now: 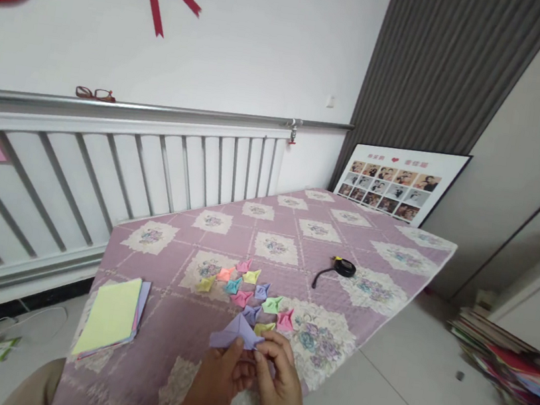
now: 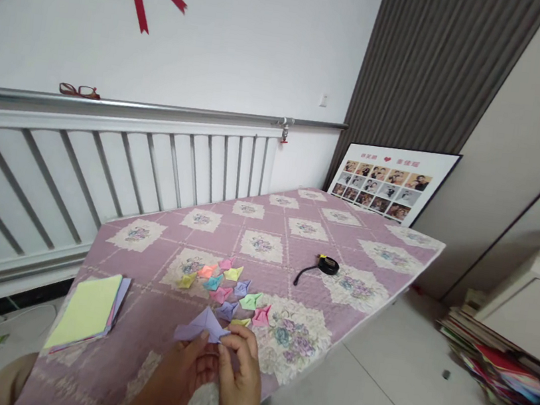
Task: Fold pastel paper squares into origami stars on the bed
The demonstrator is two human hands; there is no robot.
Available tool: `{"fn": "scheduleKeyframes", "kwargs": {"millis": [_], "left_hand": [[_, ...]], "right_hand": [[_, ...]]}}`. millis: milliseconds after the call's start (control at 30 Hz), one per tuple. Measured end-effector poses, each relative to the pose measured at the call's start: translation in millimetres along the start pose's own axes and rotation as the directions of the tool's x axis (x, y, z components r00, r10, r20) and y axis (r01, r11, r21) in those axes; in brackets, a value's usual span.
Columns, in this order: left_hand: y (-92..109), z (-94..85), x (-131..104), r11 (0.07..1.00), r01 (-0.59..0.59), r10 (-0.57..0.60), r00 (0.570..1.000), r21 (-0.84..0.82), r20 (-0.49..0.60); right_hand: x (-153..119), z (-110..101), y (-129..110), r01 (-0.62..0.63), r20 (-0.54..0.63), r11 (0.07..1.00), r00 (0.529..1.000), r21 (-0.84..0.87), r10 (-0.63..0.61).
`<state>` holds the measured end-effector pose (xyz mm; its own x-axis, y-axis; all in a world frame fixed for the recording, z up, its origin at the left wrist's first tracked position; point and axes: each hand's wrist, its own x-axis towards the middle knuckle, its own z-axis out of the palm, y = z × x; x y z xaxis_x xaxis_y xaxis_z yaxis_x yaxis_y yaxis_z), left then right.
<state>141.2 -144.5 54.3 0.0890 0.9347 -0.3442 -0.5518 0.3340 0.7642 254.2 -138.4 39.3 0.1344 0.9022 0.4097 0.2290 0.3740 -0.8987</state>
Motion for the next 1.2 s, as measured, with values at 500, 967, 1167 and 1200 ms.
{"fn": "scheduleKeyframes", "kwargs": {"millis": [500,967,1167,1200], "left_hand": [[-14.2,-20.4,11.4,0.972,-0.078,0.085,0.996,0.221,-0.023],[-14.4,-19.3,11.8,0.971,-0.069,0.076,0.997,0.227,-0.022],[-8.8,-10.2,12.5,0.978,-0.033,0.055,0.993,0.207,-0.103],[-7.2,-7.5,11.1,0.976,-0.036,0.065,0.99,0.216,-0.128]], "right_hand": [[-0.3,2.9,-9.4,-0.264,0.1,0.926,0.964,0.269,0.246],[-1.9,11.0,8.3,-0.413,0.125,0.803,0.908,0.429,0.4],[0.9,15.6,10.6,-0.388,0.073,0.796,0.913,0.465,0.402],[0.7,16.8,10.4,-0.385,0.059,0.79,0.911,0.477,0.408]]}}
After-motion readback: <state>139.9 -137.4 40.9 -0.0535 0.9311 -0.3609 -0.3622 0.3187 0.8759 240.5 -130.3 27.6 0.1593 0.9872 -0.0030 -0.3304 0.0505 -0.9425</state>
